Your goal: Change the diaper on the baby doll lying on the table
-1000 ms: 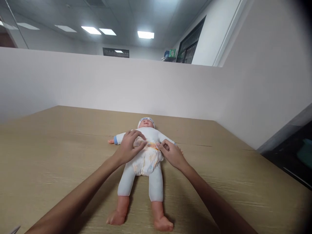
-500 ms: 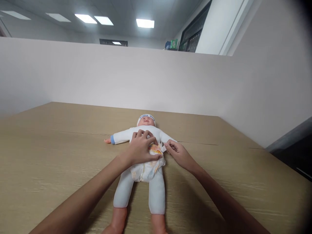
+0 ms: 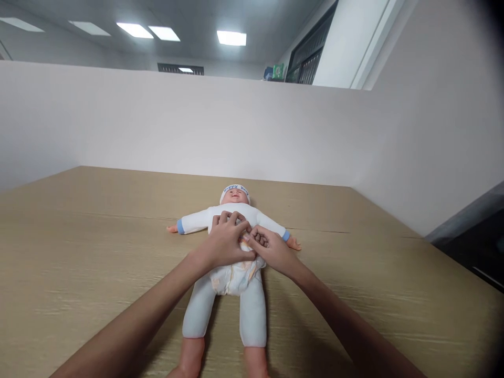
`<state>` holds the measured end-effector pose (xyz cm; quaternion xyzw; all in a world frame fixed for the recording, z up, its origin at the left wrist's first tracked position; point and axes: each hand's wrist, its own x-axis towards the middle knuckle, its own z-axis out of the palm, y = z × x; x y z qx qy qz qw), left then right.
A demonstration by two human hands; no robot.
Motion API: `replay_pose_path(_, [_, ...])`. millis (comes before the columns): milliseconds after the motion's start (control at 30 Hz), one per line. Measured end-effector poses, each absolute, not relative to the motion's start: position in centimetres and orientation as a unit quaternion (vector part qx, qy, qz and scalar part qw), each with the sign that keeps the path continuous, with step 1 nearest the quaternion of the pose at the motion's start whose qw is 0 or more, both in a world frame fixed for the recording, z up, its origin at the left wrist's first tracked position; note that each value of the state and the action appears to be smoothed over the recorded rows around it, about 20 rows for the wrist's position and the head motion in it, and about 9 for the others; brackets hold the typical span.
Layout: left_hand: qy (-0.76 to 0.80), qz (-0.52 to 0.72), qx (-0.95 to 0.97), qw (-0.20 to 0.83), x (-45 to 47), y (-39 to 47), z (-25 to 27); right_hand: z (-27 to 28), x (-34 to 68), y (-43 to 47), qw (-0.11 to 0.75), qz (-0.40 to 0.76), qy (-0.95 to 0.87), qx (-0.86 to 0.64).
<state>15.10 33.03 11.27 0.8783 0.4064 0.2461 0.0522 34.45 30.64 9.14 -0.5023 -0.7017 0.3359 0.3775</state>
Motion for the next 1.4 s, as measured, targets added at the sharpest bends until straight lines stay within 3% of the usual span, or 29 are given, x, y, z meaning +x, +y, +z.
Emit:
replay_pose_path(133, [0.406,0.243,0.879,0.063,15.0,32.9,11.4,9.2,34.3,30.2,0.429,0.33,-0.687,-0.485])
replay_pose_path(267, [0.401,0.244,0.879,0.084,14.9,32.8,11.6,9.0,34.6,28.4,0.485,0.227,-0.688,-0.49])
replay_pose_path(467, [0.407,0.247,0.875,0.083,14.9,32.6,11.7,7.0,34.7,24.8,0.431,0.171,-0.782,-0.416])
replay_pose_path(667, [0.399,0.251,0.877,0.094,14.6,32.7,11.3,6.5,35.2,24.8,0.439,0.24,-0.777,-0.382])
replay_pose_path(767, [0.384,0.273,0.867,0.163,14.0,33.2,11.5,6.4,36.8,26.0,0.483,0.289,-0.728,-0.391])
replay_pose_path(900, [0.359,0.385,0.803,0.279,12.3,35.3,11.4,5.2,40.6,28.8,0.49,0.14,-0.713,-0.482])
replay_pose_path(1000, [0.435,0.438,0.765,0.186,9.9,37.7,10.4,3.8,42.9,30.7,0.451,0.047,-0.7,-0.551])
replay_pose_path(1067, [0.524,0.401,0.745,0.099,7.8,39.0,9.4,3.2,43.6,31.3,0.438,0.04,-0.69,-0.575])
replay_pose_path(1133, [0.586,0.349,0.727,0.076,5.8,39.7,8.3,3.0,43.6,31.4,0.426,0.052,-0.69,-0.583])
replay_pose_path(1400, [0.641,0.279,0.683,0.211,5.4,38.0,6.6,4.3,39.5,30.5,0.411,0.097,-0.657,-0.624])
